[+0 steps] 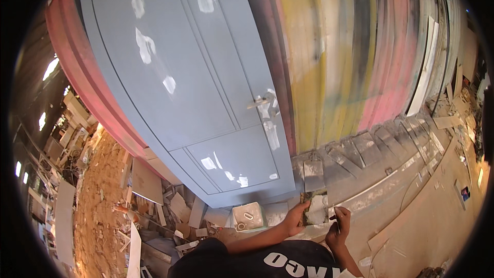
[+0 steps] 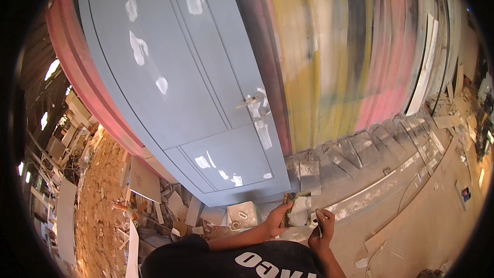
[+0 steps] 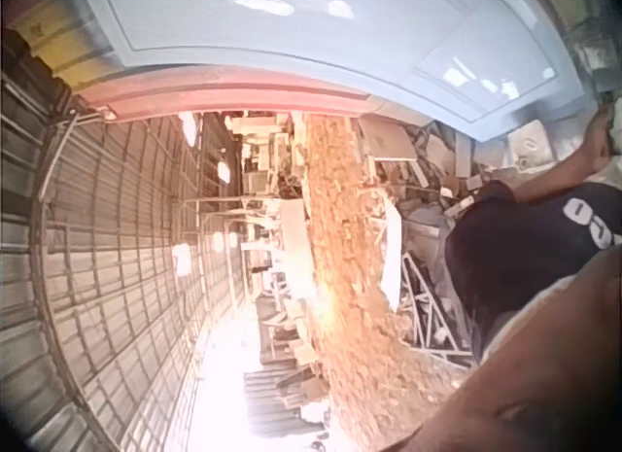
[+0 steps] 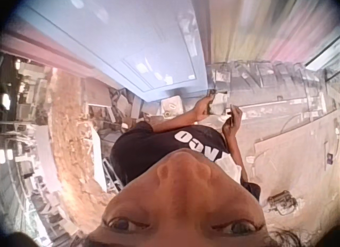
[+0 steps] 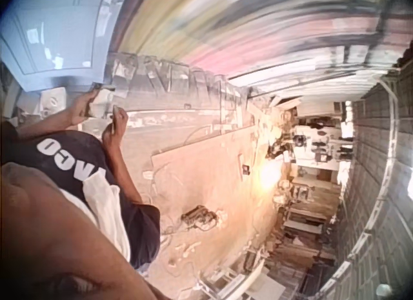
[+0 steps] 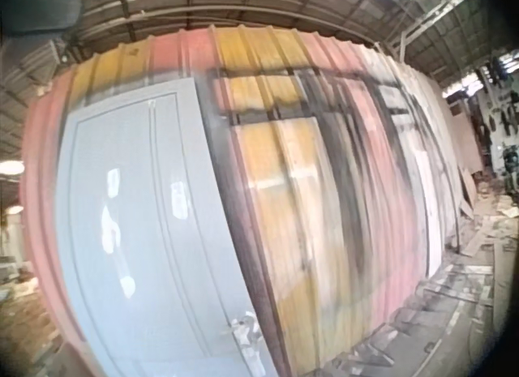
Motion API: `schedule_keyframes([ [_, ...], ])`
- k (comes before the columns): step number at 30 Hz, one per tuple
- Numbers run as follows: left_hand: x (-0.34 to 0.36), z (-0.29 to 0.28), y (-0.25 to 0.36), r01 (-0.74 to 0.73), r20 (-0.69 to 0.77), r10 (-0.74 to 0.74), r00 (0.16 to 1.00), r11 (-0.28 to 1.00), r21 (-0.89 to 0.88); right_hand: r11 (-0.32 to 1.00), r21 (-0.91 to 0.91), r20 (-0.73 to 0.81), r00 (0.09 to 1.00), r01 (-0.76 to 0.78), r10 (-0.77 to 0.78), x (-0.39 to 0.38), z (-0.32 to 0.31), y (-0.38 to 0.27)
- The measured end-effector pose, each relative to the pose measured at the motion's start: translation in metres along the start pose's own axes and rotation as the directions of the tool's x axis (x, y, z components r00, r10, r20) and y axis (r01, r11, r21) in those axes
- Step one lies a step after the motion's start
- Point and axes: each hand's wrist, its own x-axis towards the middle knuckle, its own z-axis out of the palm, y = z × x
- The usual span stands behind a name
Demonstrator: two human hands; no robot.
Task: The person applies a white substance to a door using a putty knife and then uses an electric sander to sand the surface of a wooden panel.
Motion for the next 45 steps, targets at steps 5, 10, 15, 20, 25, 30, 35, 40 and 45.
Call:
schedule_keyframes([
  [5,0.034,0.035,-0.046,0.007,-0.033,-0.005,0.999,0.999,0.053,0.984,-0.051,0.074,0.983,0.174,-0.17,0.026,-0.052,0.004],
  [10,0.066,0.084,-0.076,-0.015,-0.059,0.03,0.998,0.967,0.253,0.983,-0.159,0.036,0.996,0.092,-0.087,0.012,-0.103,0.046],
  [15,0.121,0.078,-0.11,0.15,-0.04,-0.145,0.989,0.944,0.293,0.967,-0.25,-0.09,0.994,0.037,-0.062,0.0,-0.151,0.08],
  [20,0.152,0.153,-0.108,0.106,0.185,-0.219,0.958,0.87,0.482,0.906,-0.021,-0.2,0.889,-0.423,0.411,0.0,-0.219,0.066],
  [25,0.195,0.175,-0.161,0.239,0.146,-0.374,0.916,0.801,0.549,0.568,0.712,-0.384,0.448,-0.413,0.807,-0.052,-0.272,0.036],
  [30,0.223,0.204,-0.2,0.518,0.131,-0.794,0.593,0.501,0.693,0.646,0.602,-0.626,0.224,-0.47,0.747,-0.063,-0.288,0.019],
  [35,0.26,0.238,-0.266,0.587,0.087,-0.957,0.275,0.239,0.773,0.743,0.598,-0.687,0.286,-0.3,0.668,-0.045,-0.327,0.0],
  [40,0.303,0.261,-0.311,0.534,-0.081,-0.993,0.082,-0.025,0.845,0.773,0.549,-0.8,0.068,-0.319,0.596,-0.067,-0.327,0.026],
  [45,0.312,0.284,-0.355,0.381,-0.167,-0.967,-0.195,-0.231,0.895,0.726,0.581,-0.805,-0.125,-0.368,0.58,-0.084,-0.311,-0.003],
])
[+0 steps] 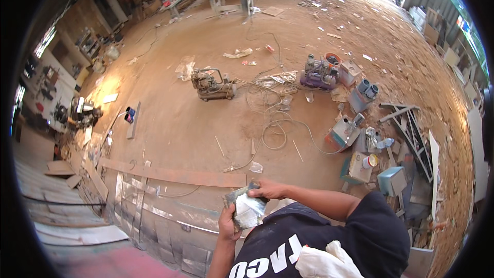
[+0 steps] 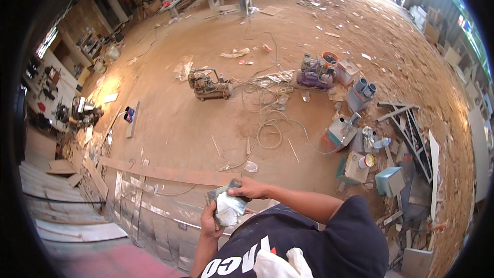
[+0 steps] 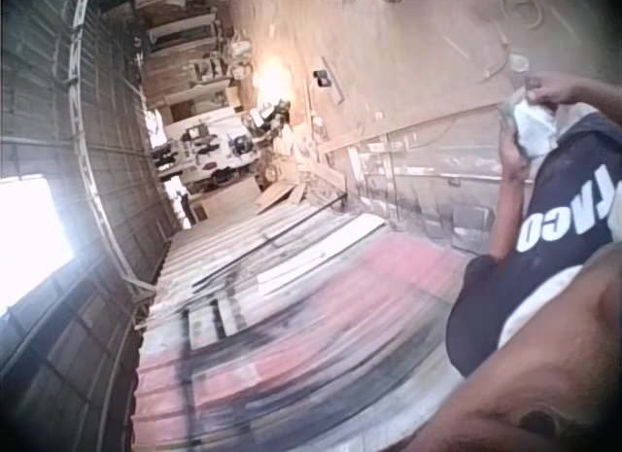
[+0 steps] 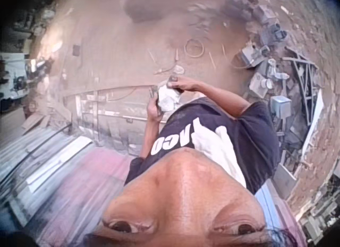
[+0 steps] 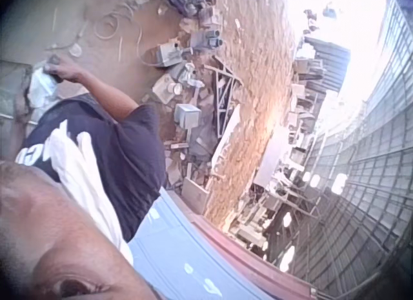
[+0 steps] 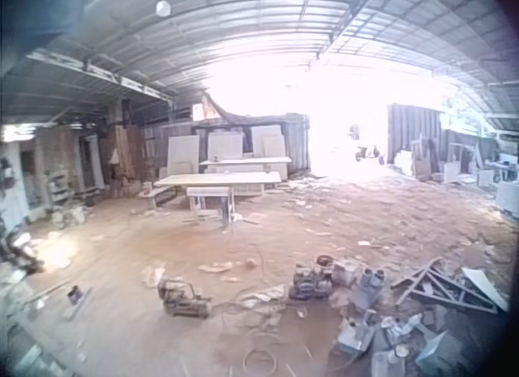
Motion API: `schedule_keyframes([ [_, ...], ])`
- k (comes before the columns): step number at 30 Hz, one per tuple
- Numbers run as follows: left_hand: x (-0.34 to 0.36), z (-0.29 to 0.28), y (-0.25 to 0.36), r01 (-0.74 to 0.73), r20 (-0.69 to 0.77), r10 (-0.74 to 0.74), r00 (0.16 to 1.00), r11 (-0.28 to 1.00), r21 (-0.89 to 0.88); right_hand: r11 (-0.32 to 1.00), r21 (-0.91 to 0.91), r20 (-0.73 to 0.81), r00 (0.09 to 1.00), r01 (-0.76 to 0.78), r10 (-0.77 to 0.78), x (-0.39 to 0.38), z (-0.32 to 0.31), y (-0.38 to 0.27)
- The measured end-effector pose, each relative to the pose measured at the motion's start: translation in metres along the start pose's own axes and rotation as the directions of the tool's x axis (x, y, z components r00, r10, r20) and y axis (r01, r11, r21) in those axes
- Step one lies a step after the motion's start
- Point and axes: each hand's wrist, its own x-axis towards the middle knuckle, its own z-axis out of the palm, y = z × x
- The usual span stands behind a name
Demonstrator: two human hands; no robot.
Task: The person applies a white substance to a door using a putty knife and then uses an electric sander to sand the surface of a wooden panel.
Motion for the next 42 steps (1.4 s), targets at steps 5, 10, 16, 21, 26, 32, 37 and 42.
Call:
schedule_keyframes([
  [5,0.035,0.009,0.023,0.135,0.162,-0.126,0.979,0.99,-0.049,0.997,-0.074,-0.205,0.979,0.002,-0.018,-0.034,-0.031,0.03],
  [10,0.091,0.056,0.01,0.263,0.215,-0.278,0.936,0.96,0.096,0.891,0.241,-0.468,0.85,0.385,-0.241,-0.075,-0.062,0.026],
  [16,0.133,0.152,-0.049,0.36,0.199,-0.438,0.877,0.872,0.332,0.851,0.105,-0.611,0.708,0.515,-0.354,-0.129,-0.119,0.036],
  [21,0.179,0.2,-0.114,0.465,0.252,-0.568,0.783,0.804,0.37,0.979,0.02,-0.797,0.594,0.201,-0.106,-0.212,-0.17,0.097],
  [26,0.198,0.252,-0.169,0.323,0.268,-0.552,0.789,0.744,0.584,0.856,0.235,-0.967,0.198,0.46,0.159,-0.275,-0.141,0.143],
  [32,0.221,0.3,-0.258,0.312,0.146,-0.623,0.769,0.564,0.765,0.531,0.116,-0.883,-0.157,0.84,0.442,-0.297,-0.128,0.153],
  [37,0.267,0.315,-0.314,-0.125,0.391,-0.597,0.7,0.437,0.891,0.718,0.086,-0.818,-0.362,0.691,0.447,-0.313,-0.166,0.129],
  [42,0.286,0.376,-0.356,-0.345,0.558,-0.639,0.529,0.438,0.83,0.795,0.26,-0.736,-0.42,0.548,0.53,-0.323,-0.218,0.122],
])
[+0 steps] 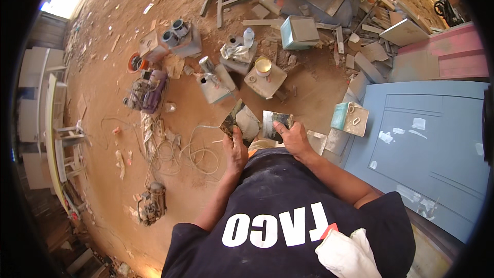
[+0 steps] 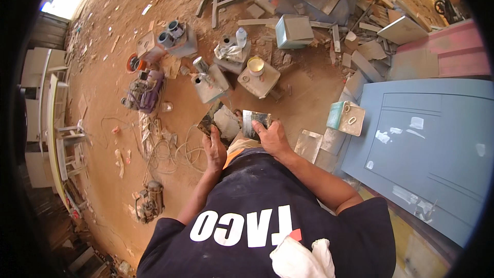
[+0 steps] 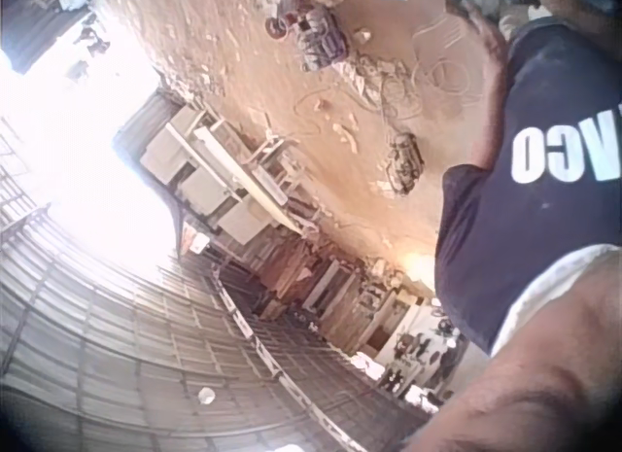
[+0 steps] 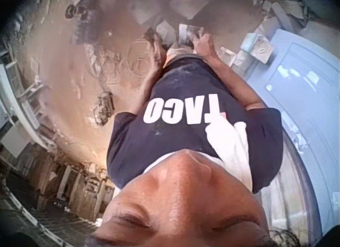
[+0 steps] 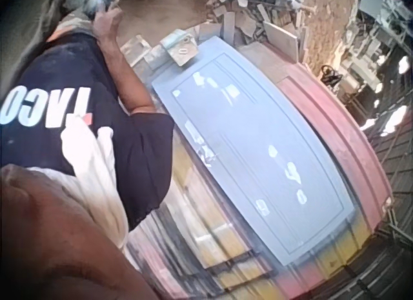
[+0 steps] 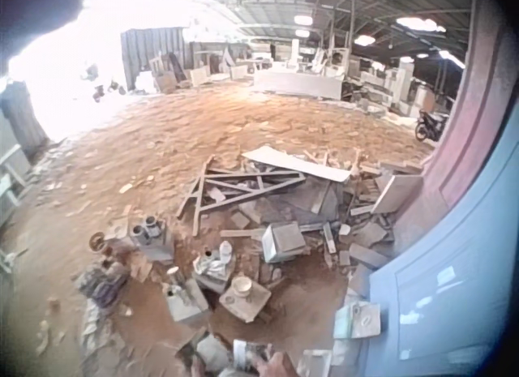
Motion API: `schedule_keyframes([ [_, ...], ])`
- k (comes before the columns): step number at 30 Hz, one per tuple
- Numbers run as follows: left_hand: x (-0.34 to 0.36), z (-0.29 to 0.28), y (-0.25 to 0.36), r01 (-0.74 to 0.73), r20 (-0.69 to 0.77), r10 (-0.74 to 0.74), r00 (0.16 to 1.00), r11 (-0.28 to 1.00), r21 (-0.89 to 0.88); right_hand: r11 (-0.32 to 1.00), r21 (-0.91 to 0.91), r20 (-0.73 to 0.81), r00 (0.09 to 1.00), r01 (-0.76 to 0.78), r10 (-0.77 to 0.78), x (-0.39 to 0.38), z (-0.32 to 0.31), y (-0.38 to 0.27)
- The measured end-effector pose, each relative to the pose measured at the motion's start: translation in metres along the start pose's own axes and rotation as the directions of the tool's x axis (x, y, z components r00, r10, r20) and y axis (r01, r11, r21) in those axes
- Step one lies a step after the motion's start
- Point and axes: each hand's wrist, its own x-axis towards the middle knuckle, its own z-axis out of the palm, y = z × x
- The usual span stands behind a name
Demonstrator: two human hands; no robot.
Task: The person applies a white substance to a door using a putty knife and then uses an electric sander to sand the surface of a wooden panel.
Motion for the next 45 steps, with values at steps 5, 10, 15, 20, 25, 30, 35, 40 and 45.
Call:
schedule_keyframes([
  [5,0.072,0.016,0.019,-0.117,0.123,0.097,0.988,0.978,0.175,0.992,0.023,-0.081,0.989,-0.121,0.123,0.051,0.02,-0.022],
  [10,0.107,0.03,0.026,-0.143,0.32,0.034,0.947,0.935,0.323,0.986,0.154,-0.203,0.975,-0.063,0.094,0.074,0.021,-0.028],
  [15,0.14,0.059,0.033,-0.124,0.318,0.023,0.948,0.945,0.301,0.99,0.109,-0.179,0.978,-0.091,0.11,0.109,-0.001,-0.054],
  [20,0.168,0.098,0.054,-0.115,0.258,0.014,0.966,0.918,0.379,0.998,-0.041,-0.099,0.993,0.053,-0.057,0.162,-0.034,-0.075],
  [25,0.19,0.128,0.054,-0.033,0.185,-0.061,0.981,0.883,0.468,0.968,-0.116,0.082,0.973,0.224,-0.215,0.219,-0.067,-0.102],
  [30,0.216,0.156,0.061,0.081,0.043,-0.106,0.993,0.916,0.393,0.832,-0.197,0.359,0.828,0.518,-0.431,0.254,-0.088,-0.135],
  [35,0.223,0.146,0.06,0.112,-0.161,-0.072,0.984,0.96,0.258,0.536,-0.139,0.561,0.512,0.833,-0.65,0.268,-0.07,-0.143],
  [40,0.247,0.151,0.073,0.187,-0.376,-0.039,0.926,0.911,0.367,0.594,-0.118,0.653,0.512,0.796,-0.558,0.291,-0.061,-0.155],
  [45,0.251,0.131,0.098,0.207,-0.454,-0.052,0.89,0.932,0.299,0.554,-0.021,0.723,0.396,0.832,-0.567,0.291,-0.035,-0.175],
])
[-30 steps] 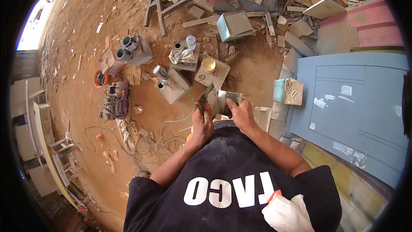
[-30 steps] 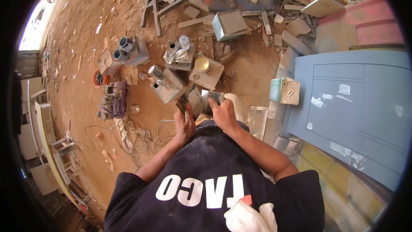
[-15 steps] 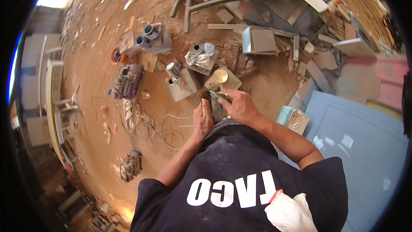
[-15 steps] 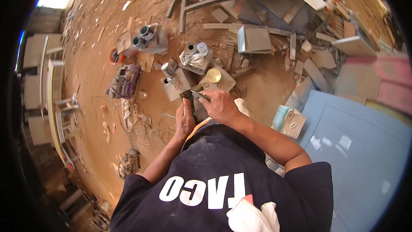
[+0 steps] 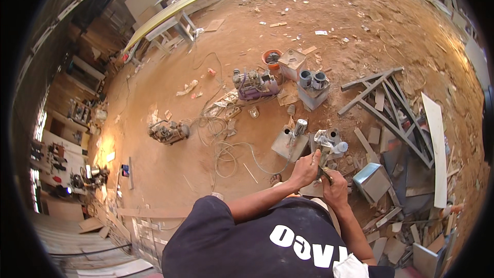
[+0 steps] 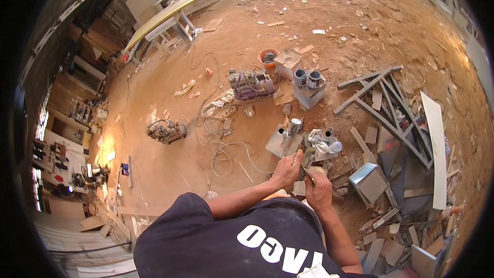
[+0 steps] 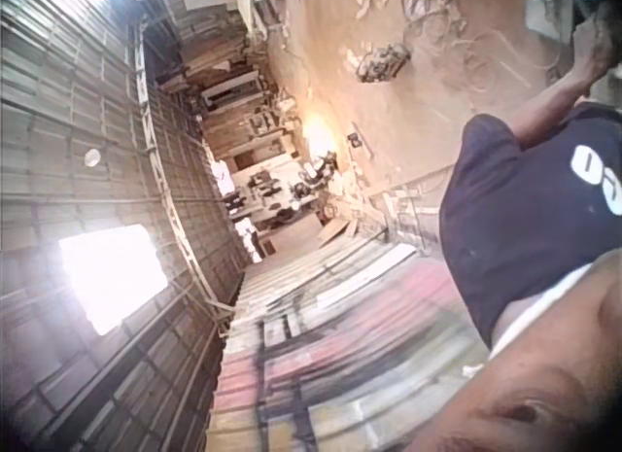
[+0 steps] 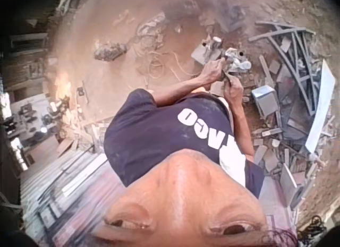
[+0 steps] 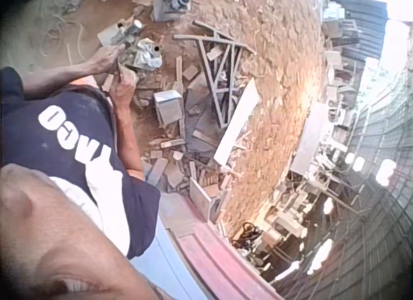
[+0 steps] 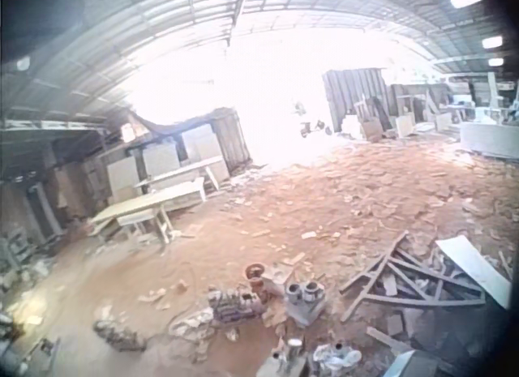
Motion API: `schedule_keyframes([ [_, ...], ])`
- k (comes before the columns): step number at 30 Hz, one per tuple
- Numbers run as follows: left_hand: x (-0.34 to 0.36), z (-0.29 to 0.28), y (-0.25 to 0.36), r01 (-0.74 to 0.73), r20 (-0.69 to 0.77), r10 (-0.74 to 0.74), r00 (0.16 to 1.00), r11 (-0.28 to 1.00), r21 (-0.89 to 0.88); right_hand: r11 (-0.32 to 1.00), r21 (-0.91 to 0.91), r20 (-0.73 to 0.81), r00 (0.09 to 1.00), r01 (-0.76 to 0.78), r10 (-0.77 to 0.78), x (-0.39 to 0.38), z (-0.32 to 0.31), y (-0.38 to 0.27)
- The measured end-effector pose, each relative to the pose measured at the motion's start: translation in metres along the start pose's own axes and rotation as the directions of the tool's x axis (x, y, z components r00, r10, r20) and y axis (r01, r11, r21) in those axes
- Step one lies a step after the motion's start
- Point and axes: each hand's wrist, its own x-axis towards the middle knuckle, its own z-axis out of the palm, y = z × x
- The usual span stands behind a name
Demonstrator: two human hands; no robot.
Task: The person applies a white substance to a door using a putty knife and then uses an electric sander to sand the surface of a wooden panel.
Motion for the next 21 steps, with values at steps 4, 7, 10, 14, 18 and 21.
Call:
schedule_keyframes([
  [4,0.009,-0.004,-0.004,-0.002,-0.054,0.002,0.999,1.0,-0.002,0.999,0.018,0.041,0.999,0.035,-0.036,0.01,0.005,0.001],
  [7,0.018,-0.008,-0.006,-0.02,-0.058,0.02,0.998,1.0,0.001,0.999,0.017,0.023,0.999,0.035,-0.035,0.014,0.01,0.001],
  [10,0.023,-0.015,-0.001,-0.053,-0.072,0.053,0.996,0.999,-0.003,1.0,0.008,0.016,0.999,0.03,-0.03,0.02,0.014,-0.001],
  [14,0.03,-0.021,-0.005,-0.074,-0.037,0.073,0.997,0.997,-0.018,1.0,0.011,0.022,1.0,-0.004,0.004,0.023,0.018,-0.005],
  [18,0.03,-0.028,0.003,-0.083,-0.028,0.082,0.996,0.996,-0.035,1.0,-0.011,-0.008,1.0,-0.022,0.021,0.021,0.024,-0.016],
  [21,0.033,-0.029,-0.004,-0.07,-0.011,0.069,0.998,0.997,-0.032,0.999,-0.033,-0.012,0.999,-0.03,0.029,0.02,0.028,-0.018],
])
